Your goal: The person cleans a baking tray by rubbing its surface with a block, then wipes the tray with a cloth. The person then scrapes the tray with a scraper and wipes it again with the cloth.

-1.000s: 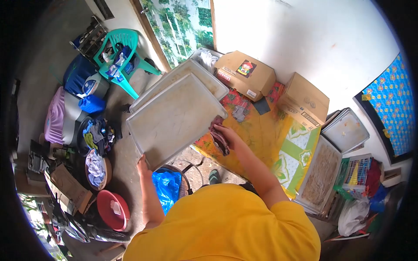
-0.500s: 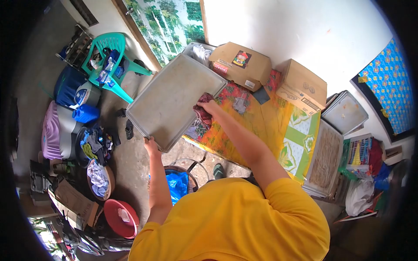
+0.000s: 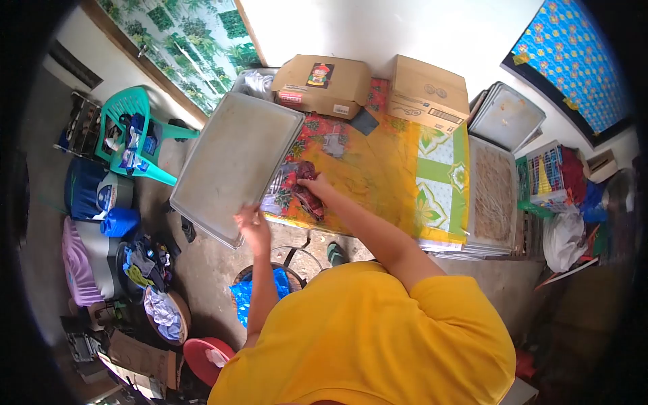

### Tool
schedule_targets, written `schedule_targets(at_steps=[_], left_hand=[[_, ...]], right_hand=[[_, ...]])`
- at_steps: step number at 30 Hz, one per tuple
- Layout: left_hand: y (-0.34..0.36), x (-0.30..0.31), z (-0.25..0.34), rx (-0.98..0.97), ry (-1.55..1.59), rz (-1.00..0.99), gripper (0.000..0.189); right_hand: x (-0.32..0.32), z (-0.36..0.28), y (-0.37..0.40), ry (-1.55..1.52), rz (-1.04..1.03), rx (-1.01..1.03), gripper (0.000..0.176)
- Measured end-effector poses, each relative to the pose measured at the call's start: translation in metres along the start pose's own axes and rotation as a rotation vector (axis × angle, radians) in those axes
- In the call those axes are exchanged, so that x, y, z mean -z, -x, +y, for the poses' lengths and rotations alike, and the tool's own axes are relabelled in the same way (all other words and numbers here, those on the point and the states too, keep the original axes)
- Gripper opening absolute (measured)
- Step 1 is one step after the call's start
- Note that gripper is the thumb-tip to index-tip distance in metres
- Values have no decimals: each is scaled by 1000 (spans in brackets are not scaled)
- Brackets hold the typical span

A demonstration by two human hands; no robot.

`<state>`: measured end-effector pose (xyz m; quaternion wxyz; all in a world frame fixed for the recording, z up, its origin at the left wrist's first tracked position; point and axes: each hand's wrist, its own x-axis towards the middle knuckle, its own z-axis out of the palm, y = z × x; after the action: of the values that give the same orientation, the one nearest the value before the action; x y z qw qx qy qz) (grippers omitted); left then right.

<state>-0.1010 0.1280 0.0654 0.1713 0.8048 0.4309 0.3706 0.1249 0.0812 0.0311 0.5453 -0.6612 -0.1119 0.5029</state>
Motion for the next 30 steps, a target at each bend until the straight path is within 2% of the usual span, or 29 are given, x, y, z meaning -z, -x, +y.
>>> schedule_targets(at_steps=[1, 2, 3, 6, 9, 11, 14, 17, 22, 25, 30], left_hand=[[-2, -3, 34, 2, -21, -91, 17], [7, -21, 41, -39, 3, -140, 17], [11, -30, 55, -72, -52, -252, 32], [23, -56, 94, -57, 308, -298, 47], [40, -79, 105, -154, 302, -402, 55], [41, -90, 112, -155, 289, -409, 52], [35, -107, 109, -152, 208, -323, 49], [14, -111, 107, -110, 55, -290, 48], [-40, -108, 99, 5, -239, -304, 50], [-86, -112, 81, 111, -309, -323, 55], [-158, -122, 42, 151, -457, -436, 64]], right_hand=[[8, 1, 5, 27, 18, 18, 70], [18, 2, 11, 53, 37, 35, 70], [28, 2, 16, 78, 57, 53, 70], [66, 0, 24, 29, 48, 152, 70], [104, 1, 28, -8, 110, 204, 72], [130, 6, 26, 57, 163, 254, 74], [173, 11, 34, 454, 256, 447, 74], [201, 0, 52, 502, 220, 456, 73], [203, -6, 64, 472, 88, 433, 73], [184, -7, 65, 448, 28, 420, 71], [141, 5, 60, 385, -21, 389, 68]])
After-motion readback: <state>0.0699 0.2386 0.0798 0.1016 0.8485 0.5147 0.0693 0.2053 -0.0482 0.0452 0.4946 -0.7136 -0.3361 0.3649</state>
